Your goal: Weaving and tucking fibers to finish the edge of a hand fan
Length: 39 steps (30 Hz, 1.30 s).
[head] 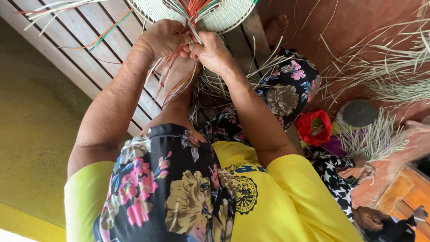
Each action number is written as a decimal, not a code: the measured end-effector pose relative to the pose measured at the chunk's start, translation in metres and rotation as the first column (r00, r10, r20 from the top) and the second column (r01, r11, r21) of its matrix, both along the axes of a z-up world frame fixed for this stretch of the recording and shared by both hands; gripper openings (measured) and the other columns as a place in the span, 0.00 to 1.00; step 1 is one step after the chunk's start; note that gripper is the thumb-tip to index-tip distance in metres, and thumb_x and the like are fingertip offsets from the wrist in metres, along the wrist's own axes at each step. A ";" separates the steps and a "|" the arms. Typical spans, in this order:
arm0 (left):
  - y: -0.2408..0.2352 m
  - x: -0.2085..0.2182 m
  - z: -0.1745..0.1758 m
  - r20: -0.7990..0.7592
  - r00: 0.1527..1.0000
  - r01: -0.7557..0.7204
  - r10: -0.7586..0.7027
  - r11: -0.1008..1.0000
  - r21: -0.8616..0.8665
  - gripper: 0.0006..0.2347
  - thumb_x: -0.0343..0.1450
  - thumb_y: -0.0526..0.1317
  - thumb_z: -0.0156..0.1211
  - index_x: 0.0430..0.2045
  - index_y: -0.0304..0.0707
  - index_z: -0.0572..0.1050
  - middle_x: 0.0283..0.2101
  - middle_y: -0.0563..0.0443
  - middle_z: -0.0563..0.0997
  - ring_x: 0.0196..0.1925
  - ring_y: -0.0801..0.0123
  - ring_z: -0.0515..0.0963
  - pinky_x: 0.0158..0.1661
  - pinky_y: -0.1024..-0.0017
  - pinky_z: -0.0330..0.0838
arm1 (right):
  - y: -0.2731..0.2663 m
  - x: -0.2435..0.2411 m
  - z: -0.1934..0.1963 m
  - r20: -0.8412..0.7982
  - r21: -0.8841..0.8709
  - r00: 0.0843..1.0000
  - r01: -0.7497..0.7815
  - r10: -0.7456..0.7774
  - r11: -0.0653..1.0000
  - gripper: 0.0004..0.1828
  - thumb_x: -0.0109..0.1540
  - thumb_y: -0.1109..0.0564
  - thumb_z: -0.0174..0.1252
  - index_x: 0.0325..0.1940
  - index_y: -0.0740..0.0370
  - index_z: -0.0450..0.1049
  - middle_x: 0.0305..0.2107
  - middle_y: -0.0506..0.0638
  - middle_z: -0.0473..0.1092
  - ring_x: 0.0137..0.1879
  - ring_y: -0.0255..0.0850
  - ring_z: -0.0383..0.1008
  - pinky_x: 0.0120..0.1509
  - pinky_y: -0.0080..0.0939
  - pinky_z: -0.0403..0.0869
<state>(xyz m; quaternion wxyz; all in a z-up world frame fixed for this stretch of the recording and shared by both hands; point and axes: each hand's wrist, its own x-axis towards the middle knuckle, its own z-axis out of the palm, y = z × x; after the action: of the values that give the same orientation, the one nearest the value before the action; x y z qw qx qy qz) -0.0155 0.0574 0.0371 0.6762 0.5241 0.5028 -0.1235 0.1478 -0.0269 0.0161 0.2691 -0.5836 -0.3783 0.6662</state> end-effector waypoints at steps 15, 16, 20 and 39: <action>-0.048 -0.014 -0.034 0.339 0.840 -0.457 0.423 0.889 0.024 0.05 0.78 0.41 0.59 0.36 0.45 0.81 0.24 0.68 0.72 0.25 0.88 0.64 0.26 0.84 0.60 | -0.060 0.011 0.012 0.351 0.025 0.924 -0.169 0.149 0.985 0.15 0.69 0.50 0.46 0.29 0.54 0.61 0.19 0.46 0.67 0.23 0.42 0.65 0.32 0.51 0.64; -0.052 -0.012 -0.040 0.380 0.785 -0.530 0.490 0.848 0.002 0.04 0.76 0.39 0.60 0.35 0.42 0.82 0.27 0.66 0.76 0.28 0.87 0.68 0.29 0.84 0.65 | -0.081 0.017 0.008 0.380 0.015 0.905 -0.213 0.192 0.977 0.16 0.70 0.50 0.46 0.29 0.56 0.60 0.19 0.47 0.63 0.24 0.42 0.62 0.32 0.51 0.62; -0.059 -0.010 -0.052 0.501 0.733 -0.578 0.460 0.810 0.103 0.06 0.77 0.36 0.59 0.39 0.36 0.83 0.31 0.64 0.79 0.33 0.86 0.71 0.34 0.84 0.68 | -0.093 0.050 0.119 0.246 -0.443 0.789 -0.425 0.563 0.789 0.26 0.67 0.34 0.35 0.46 0.55 0.67 0.29 0.53 0.68 0.37 0.48 0.68 0.45 0.52 0.63; -0.062 -0.014 -0.049 0.391 0.878 -0.433 0.276 0.807 0.402 0.08 0.77 0.41 0.58 0.44 0.40 0.82 0.30 0.62 0.77 0.34 0.81 0.70 0.36 0.77 0.68 | -0.024 0.014 -0.004 0.810 0.325 0.583 -0.533 0.061 0.781 0.14 0.67 0.58 0.54 0.57 0.56 0.76 0.43 0.52 0.76 0.45 0.47 0.73 0.49 0.51 0.69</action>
<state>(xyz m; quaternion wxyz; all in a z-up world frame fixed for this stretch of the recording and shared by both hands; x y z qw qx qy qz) -0.0299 -0.0044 -0.0115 0.6077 0.5826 0.4931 0.2195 0.1614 -0.0513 0.0118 0.1144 -0.6315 -0.7223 0.2578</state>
